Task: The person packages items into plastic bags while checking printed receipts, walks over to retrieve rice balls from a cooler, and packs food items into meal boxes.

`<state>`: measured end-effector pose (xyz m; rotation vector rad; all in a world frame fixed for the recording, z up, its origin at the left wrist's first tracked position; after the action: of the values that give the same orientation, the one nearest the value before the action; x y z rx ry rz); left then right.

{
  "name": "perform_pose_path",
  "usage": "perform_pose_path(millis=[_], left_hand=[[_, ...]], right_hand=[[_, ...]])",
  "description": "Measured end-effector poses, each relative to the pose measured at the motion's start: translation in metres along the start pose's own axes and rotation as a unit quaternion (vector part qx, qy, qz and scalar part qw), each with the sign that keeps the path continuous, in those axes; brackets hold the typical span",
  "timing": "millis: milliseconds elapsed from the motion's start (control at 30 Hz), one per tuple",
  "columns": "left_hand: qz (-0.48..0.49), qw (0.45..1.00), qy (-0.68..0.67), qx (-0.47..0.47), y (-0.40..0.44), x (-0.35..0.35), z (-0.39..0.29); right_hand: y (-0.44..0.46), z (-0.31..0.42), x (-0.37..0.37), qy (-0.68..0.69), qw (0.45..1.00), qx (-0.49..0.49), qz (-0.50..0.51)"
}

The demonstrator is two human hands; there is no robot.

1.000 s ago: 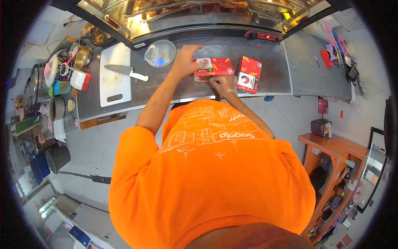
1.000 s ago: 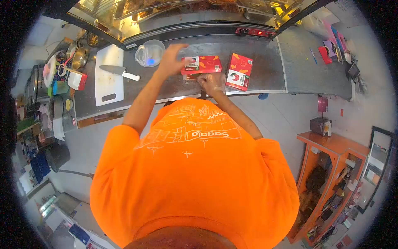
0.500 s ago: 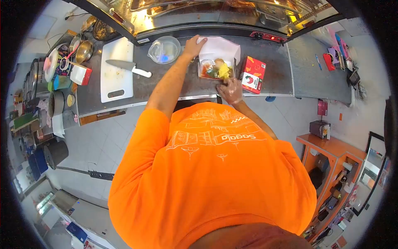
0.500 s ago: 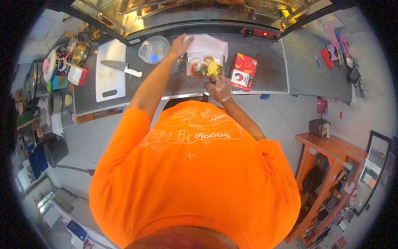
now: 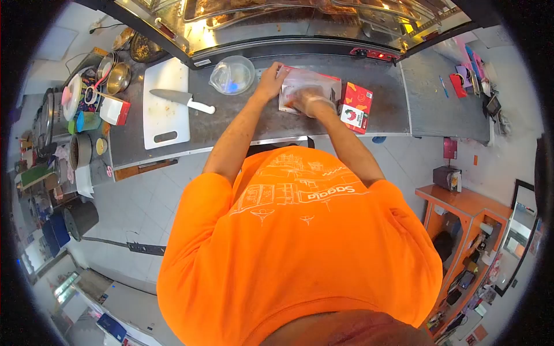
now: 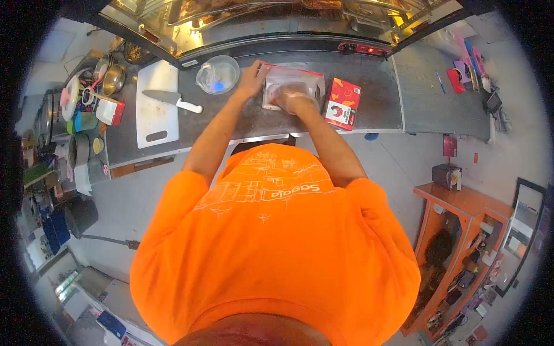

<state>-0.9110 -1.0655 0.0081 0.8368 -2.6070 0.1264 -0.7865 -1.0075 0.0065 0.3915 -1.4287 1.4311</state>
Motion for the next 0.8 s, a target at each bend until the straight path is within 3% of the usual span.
perform_pose_path(millis=[67, 167, 267, 400, 500, 533, 633, 667, 767, 800], left_hand=[[0.006, 1.0, -0.008, -0.006, -0.005, 0.002, 0.004], [-0.057, 0.997, 0.028, -0.034, -0.015, 0.013, -0.008], [-0.13, 0.983, 0.122, -0.038, -0.025, 0.031, -0.025], [-0.103, 0.988, 0.111, -0.014, -0.022, 0.031, -0.029], [-0.088, 0.991, 0.095, -0.019, -0.02, 0.028, -0.025], [-0.076, 0.993, 0.086, -0.015, -0.021, 0.026, -0.025], [-0.072, 0.995, 0.068, -0.01, -0.026, 0.024, -0.025], [-0.078, 0.995, 0.065, -0.011, -0.027, 0.026, -0.025], [-0.095, 0.994, 0.059, -0.011, -0.032, 0.03, -0.019], [-0.09, 0.995, 0.053, -0.001, -0.033, 0.03, -0.015]], right_hand=[[-0.015, -0.023, 0.007, 0.053, 0.998, -0.024, 0.018], [-0.043, -0.021, 0.047, 0.126, 0.977, 0.168, -0.041], [-0.032, -0.04, 0.057, -0.074, 0.985, 0.154, -0.028], [-0.014, -0.072, 0.034, 0.021, 0.998, -0.007, 0.057], [-0.013, -0.04, 0.017, 0.012, 0.994, 0.095, 0.055], [-0.006, -0.037, 0.006, -0.011, 0.991, 0.094, 0.093], [0.007, -0.039, -0.01, -0.055, 0.993, 0.074, 0.071], [0.015, -0.033, -0.017, -0.065, 0.987, 0.087, 0.122], [0.002, -0.028, -0.012, -0.045, 0.993, 0.002, 0.107], [0.0, -0.034, -0.011, 0.02, 0.996, -0.028, 0.077]])
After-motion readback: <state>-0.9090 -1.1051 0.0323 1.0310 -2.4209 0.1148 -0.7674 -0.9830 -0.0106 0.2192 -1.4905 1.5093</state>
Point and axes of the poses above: each hand's wrist, its own y-axis towards the middle knuckle, its own x-axis out of the back of the hand, z = x × y, the point moved 10 cm from there along y, towards the middle knuckle, and after that the axes turned 9 degrees about z, right-handed, at the moved point
